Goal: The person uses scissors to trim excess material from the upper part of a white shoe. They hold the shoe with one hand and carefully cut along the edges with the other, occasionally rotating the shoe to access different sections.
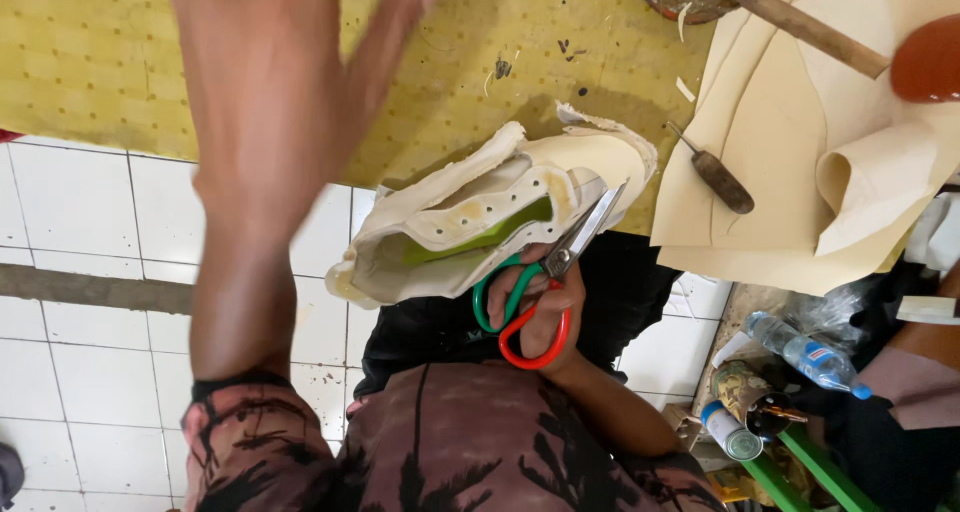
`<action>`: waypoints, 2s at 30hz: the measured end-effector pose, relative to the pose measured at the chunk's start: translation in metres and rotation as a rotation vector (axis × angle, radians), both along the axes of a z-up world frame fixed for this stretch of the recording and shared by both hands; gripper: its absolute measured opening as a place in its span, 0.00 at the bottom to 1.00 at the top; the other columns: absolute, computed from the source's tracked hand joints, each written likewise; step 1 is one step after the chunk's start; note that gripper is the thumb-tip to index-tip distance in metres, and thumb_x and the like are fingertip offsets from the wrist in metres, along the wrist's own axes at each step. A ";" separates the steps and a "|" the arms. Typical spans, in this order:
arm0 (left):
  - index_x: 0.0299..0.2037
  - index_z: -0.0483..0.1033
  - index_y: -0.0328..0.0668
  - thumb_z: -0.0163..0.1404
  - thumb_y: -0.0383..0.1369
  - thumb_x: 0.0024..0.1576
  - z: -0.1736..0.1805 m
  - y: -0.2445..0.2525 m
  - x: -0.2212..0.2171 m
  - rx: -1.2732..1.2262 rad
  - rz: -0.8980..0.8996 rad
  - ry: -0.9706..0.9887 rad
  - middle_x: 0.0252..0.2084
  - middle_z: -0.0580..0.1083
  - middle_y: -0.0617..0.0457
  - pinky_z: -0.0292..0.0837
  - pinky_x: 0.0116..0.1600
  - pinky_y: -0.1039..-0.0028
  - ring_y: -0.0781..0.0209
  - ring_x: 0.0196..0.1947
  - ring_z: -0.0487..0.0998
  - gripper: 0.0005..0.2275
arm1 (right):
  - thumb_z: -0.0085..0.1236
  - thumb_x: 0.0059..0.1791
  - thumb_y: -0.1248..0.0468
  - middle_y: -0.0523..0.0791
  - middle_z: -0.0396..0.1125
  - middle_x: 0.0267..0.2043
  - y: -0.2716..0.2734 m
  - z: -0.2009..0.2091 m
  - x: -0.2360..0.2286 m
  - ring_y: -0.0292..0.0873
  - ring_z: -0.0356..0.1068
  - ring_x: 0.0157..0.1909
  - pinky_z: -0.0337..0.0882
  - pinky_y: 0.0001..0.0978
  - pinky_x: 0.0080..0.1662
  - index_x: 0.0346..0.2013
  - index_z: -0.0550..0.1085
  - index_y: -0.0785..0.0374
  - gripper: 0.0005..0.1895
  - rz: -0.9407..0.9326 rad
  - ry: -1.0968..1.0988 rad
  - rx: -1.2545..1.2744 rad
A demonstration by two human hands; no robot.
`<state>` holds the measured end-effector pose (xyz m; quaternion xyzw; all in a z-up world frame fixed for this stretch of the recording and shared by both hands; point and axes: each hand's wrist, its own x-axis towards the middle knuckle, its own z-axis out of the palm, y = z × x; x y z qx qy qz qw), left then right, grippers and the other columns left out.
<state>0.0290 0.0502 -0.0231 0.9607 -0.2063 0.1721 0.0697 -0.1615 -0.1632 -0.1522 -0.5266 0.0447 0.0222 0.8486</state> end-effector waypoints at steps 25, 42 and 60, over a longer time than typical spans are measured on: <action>0.52 0.79 0.47 0.64 0.18 0.72 -0.034 -0.002 -0.107 0.064 -0.158 0.099 0.55 0.84 0.54 0.27 0.75 0.35 0.52 0.63 0.86 0.11 | 0.44 0.56 0.32 0.47 0.65 0.20 -0.055 0.033 -0.013 0.36 0.61 0.16 0.64 0.27 0.21 0.48 0.61 0.65 0.36 0.214 0.087 -0.119; 0.30 0.77 0.29 0.59 0.26 0.59 -0.076 -0.026 -0.115 -0.565 -0.158 -0.138 0.35 0.79 0.37 0.73 0.51 0.56 0.28 0.41 0.81 0.08 | 0.65 0.51 0.72 0.43 0.54 0.51 -0.062 0.103 0.079 0.49 0.78 0.53 0.70 0.28 0.46 0.49 0.59 0.56 0.23 -0.286 0.069 -0.651; 0.46 0.76 0.45 0.63 0.40 0.51 -0.078 -0.073 -0.171 -0.507 0.396 -0.209 0.60 0.71 0.50 0.42 0.77 0.53 0.52 0.73 0.56 0.17 | 0.61 0.53 0.74 0.35 0.51 0.52 -0.042 0.097 0.064 0.39 0.62 0.45 0.71 0.30 0.50 0.50 0.57 0.52 0.23 -0.389 -0.002 -0.519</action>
